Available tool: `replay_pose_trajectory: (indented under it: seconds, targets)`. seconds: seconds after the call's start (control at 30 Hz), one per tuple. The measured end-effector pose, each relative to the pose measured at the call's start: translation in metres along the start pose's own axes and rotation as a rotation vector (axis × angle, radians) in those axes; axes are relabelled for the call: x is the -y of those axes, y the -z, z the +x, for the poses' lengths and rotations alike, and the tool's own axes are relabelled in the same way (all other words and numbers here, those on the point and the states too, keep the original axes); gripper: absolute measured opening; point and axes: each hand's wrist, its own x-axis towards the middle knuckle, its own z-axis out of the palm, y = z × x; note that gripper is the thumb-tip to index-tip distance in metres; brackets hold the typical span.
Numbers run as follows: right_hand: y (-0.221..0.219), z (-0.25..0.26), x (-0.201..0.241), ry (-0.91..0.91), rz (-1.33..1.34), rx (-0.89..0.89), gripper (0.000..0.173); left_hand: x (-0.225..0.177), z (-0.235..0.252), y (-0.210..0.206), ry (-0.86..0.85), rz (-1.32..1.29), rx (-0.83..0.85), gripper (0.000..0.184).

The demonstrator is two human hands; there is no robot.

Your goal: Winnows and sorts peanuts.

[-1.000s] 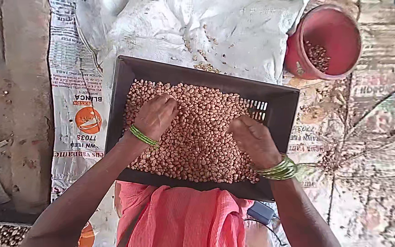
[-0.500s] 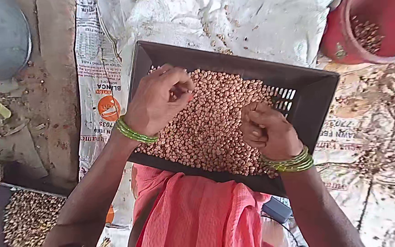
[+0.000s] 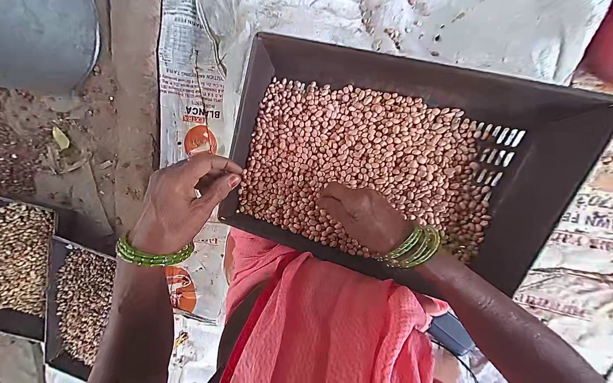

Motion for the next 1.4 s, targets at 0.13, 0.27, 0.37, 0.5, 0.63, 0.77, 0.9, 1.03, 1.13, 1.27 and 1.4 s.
replay_pose_trajectory:
  seconds: [0.13, 0.27, 0.37, 0.5, 0.63, 0.77, 0.9, 1.03, 1.13, 1.27, 1.4]
  targets:
    - [-0.014, 0.004, 0.019, 0.144, -0.351, 0.374, 0.034, 0.006, -0.025, -0.002, 0.045, 0.003, -0.003, 0.027]
    - [-0.003, 0.002, -0.011, -0.024, -0.524, 0.186, 0.052, 0.004, -0.023, -0.010, -0.020, 0.031, 0.103, 0.029]
    - [0.022, -0.015, -0.048, -0.112, -0.579, -0.116, 0.040, -0.003, -0.017, -0.018, -0.104, 0.090, 0.201, 0.029]
    - [0.068, -0.053, -0.065, -0.345, -0.383, -0.232, 0.049, -0.012, -0.008, -0.040, -0.188, 0.068, 0.408, 0.031]
    - [0.073, -0.093, -0.055, -0.226, -0.188, -0.243, 0.037, -0.031, -0.004, -0.063, -0.235, 0.018, 0.716, 0.034]
    - [0.053, -0.124, -0.045, -0.096, -0.083, -0.008, 0.031, -0.037, 0.007, -0.068, -0.265, -0.017, 0.845, 0.038]
    - [0.057, -0.134, -0.037, -0.203, 0.039, 0.310, 0.034, -0.048, 0.028, -0.082, -0.288, -0.040, 1.004, 0.039]
    - [0.044, -0.115, -0.041, -0.234, 0.076, 0.413, 0.036, -0.087, 0.050, -0.125, -0.409, -0.040, 1.182, 0.036]
    - [0.042, -0.104, -0.049, -0.234, 0.034, 0.342, 0.034, -0.110, 0.064, -0.147, -0.339, 0.041, 1.163, 0.037]
    - [0.054, -0.110, -0.067, -0.303, -0.110, -0.126, 0.034, -0.105, 0.078, -0.145, -0.171, 0.044, 0.661, 0.039]
    - [0.084, -0.136, -0.068, -0.377, 0.057, -0.426, 0.034, -0.066, 0.070, -0.107, -0.143, -0.067, 0.290, 0.042]
